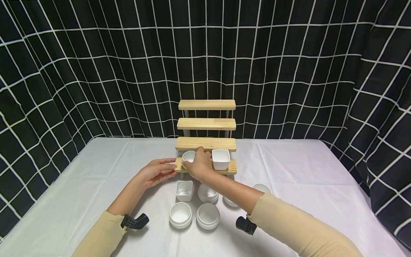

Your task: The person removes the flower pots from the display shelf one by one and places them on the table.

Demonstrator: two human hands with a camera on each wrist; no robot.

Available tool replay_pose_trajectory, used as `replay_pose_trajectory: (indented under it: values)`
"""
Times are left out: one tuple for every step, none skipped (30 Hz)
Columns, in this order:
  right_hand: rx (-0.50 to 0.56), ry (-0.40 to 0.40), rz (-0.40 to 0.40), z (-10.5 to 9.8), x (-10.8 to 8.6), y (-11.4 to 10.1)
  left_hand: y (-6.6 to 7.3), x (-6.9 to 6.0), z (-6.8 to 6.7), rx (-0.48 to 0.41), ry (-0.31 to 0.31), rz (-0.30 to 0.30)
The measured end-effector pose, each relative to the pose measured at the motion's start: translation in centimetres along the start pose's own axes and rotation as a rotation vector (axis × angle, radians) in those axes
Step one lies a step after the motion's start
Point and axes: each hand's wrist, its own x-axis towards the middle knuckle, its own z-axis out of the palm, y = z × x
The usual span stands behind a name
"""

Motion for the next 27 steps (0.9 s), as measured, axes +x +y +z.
replay_pose_trajectory:
  values:
    - [0.002,-0.002,0.000,0.0,0.0,0.0,0.0,0.0,0.0,-0.001,0.001,-0.002]
    - [0.002,-0.004,-0.001,0.0,0.0,0.0,0.0,0.0,0.0,-0.001,0.001,-0.002]
    - [0.003,-0.006,-0.002,0.0,0.0,0.0,0.0,0.0,-0.1,-0.002,0.001,-0.003]
    - [0.004,-0.008,-0.002,0.0,-0.1,0.0,-0.1,0.1,-0.1,-0.002,0.002,-0.004]
    - [0.005,-0.010,-0.002,-0.1,-0.1,0.0,-0.1,0.1,-0.1,-0.002,0.002,-0.005]
    - [0.006,-0.012,-0.002,-0.1,-0.1,0.0,-0.1,0.1,-0.1,-0.002,0.004,-0.006]
    - [0.006,-0.013,-0.003,-0.1,-0.1,0.0,0.0,0.1,-0.1,-0.002,0.006,-0.007]
    - [0.006,-0.015,-0.004,-0.1,-0.2,0.0,-0.1,0.1,-0.1,-0.002,0.005,-0.007]
    - [0.006,-0.015,-0.006,-0.2,-0.2,0.0,-0.1,0.1,-0.1,-0.003,0.005,-0.007]
    - [0.005,-0.015,-0.009,-0.2,-0.2,0.0,-0.1,0.1,-0.1,-0.004,0.004,-0.006]
    - [0.003,-0.015,-0.014,-0.2,-0.2,0.0,-0.1,0.1,-0.1,-0.005,0.002,-0.004]
    - [0.001,-0.012,-0.022,-0.3,-0.3,0.0,-0.1,0.1,-0.1,-0.001,0.000,-0.002]
    - [-0.001,-0.009,-0.032,-0.3,-0.3,0.0,-0.1,0.0,-0.1,0.001,-0.003,0.001]
    - [-0.002,-0.006,-0.041,-0.3,-0.4,0.0,-0.1,0.0,-0.1,0.003,-0.006,0.003]
    - [-0.005,-0.004,-0.050,-0.4,-0.4,0.0,0.0,-0.1,-0.1,0.005,-0.008,0.005]
    - [-0.009,-0.002,-0.058,-0.4,-0.5,0.0,0.0,-0.1,-0.1,0.008,-0.011,0.007]
    - [-0.014,0.001,-0.067,-0.5,-0.5,0.1,0.0,-0.2,0.0,0.011,-0.013,0.008]
    - [-0.016,0.003,-0.075,-0.5,-0.5,0.1,0.0,-0.2,0.0,0.013,-0.014,0.010]
    - [-0.020,0.004,-0.083,-0.6,-0.6,0.1,0.0,-0.2,0.0,0.010,-0.014,0.009]
    - [-0.024,0.004,-0.088,-0.6,-0.6,0.2,0.0,-0.2,0.0,0.009,-0.014,0.009]
    - [-0.031,0.009,-0.099,-0.7,-0.6,0.2,0.0,-0.2,0.0,0.010,-0.015,0.012]
    - [-0.033,0.010,-0.107,-0.7,-0.7,0.2,0.0,-0.2,0.0,0.010,-0.015,0.013]
    - [-0.034,0.012,-0.115,-0.8,-0.7,0.3,0.0,-0.2,0.1,0.009,-0.013,0.013]
    - [-0.033,0.013,-0.121,-0.8,-0.8,0.3,0.0,-0.2,0.1,0.008,-0.012,0.013]
    - [-0.035,0.012,-0.128,-0.9,-0.9,0.3,0.0,-0.2,0.1,0.010,-0.014,0.014]
    - [-0.035,0.010,-0.132,-1.0,-0.9,0.4,0.0,-0.2,0.0,0.011,-0.016,0.016]
    - [-0.038,0.008,-0.140,-1.1,-1.0,0.4,0.0,-0.2,0.0,0.012,-0.018,0.018]
